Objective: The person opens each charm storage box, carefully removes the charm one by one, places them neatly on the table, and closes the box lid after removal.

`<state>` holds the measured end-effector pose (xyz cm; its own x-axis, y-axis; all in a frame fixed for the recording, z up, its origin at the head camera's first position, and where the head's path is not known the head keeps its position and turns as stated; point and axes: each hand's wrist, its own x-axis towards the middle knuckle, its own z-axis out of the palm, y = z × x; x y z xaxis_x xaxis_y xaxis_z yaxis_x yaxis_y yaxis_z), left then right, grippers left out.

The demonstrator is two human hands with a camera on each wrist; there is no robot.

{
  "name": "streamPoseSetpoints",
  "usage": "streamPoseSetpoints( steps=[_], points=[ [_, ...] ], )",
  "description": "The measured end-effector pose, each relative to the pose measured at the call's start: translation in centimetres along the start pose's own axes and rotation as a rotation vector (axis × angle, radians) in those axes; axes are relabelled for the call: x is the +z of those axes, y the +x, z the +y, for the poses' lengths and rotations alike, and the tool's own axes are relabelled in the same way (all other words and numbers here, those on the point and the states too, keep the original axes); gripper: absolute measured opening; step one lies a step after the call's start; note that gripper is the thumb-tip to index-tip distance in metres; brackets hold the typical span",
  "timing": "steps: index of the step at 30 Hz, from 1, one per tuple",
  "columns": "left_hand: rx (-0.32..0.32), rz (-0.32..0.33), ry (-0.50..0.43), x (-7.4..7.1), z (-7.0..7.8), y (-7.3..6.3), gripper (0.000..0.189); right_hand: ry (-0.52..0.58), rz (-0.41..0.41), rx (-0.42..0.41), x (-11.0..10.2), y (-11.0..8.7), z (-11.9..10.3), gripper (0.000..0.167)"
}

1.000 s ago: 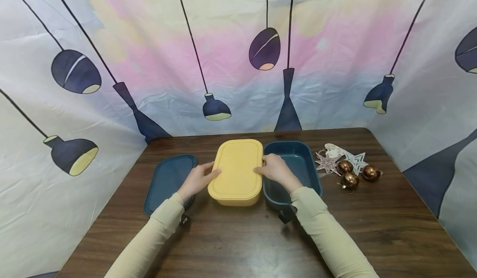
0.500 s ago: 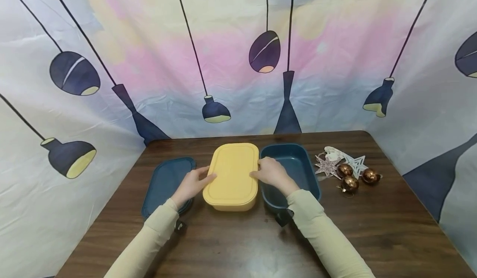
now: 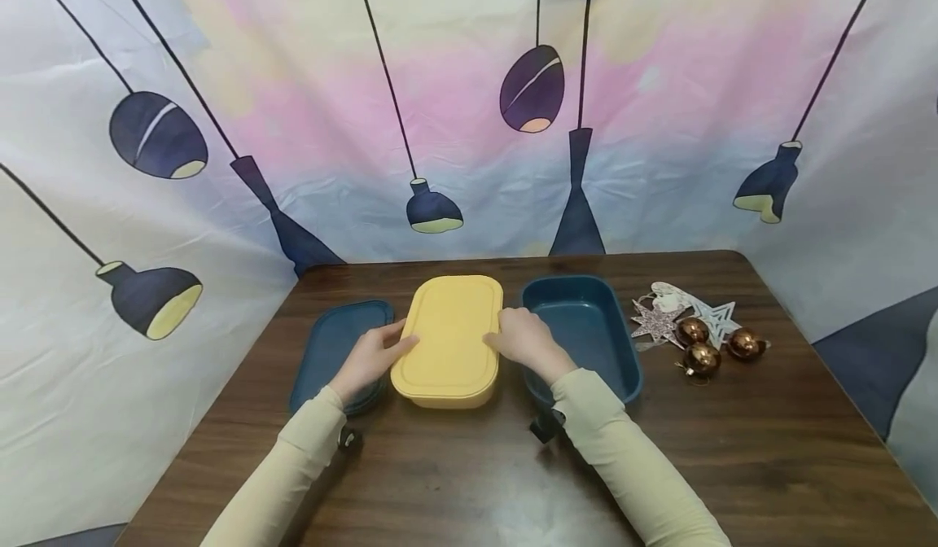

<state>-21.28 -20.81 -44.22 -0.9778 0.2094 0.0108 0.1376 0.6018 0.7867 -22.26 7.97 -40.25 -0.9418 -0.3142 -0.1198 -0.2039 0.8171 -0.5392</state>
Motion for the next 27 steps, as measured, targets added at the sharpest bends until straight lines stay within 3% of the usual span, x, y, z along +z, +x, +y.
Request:
streamPoseSetpoints(
  steps=[4, 10, 13, 17, 27],
  points=[
    [-0.005, -0.016, -0.01, -0.1, -0.1, 0.1, 0.072, -0.011, 0.0, -0.001, 0.2, 0.3, -0.1, 0.049],
    [-0.014, -0.069, 0.009, -0.5, 0.0, 0.1, 0.074, 0.0, 0.013, -0.022, 0.7, 0.0, -0.4, 0.037],
    [-0.017, -0.093, 0.019, -0.6, 0.0, 0.1, 0.074, -0.028, 0.03, -0.046, 1.1, -0.4, -0.7, 0.044],
    [-0.01, -0.078, 0.018, -0.6, 0.0, 0.0, 0.073, -0.075, 0.082, -0.067, 1.7, -0.9, -1.1, 0.058],
    [0.001, -0.074, 0.03, -0.3, -0.2, 0.1, 0.073, -0.066, 0.101, -0.053, 2.6, -1.3, -1.0, 0.059]
  ],
)
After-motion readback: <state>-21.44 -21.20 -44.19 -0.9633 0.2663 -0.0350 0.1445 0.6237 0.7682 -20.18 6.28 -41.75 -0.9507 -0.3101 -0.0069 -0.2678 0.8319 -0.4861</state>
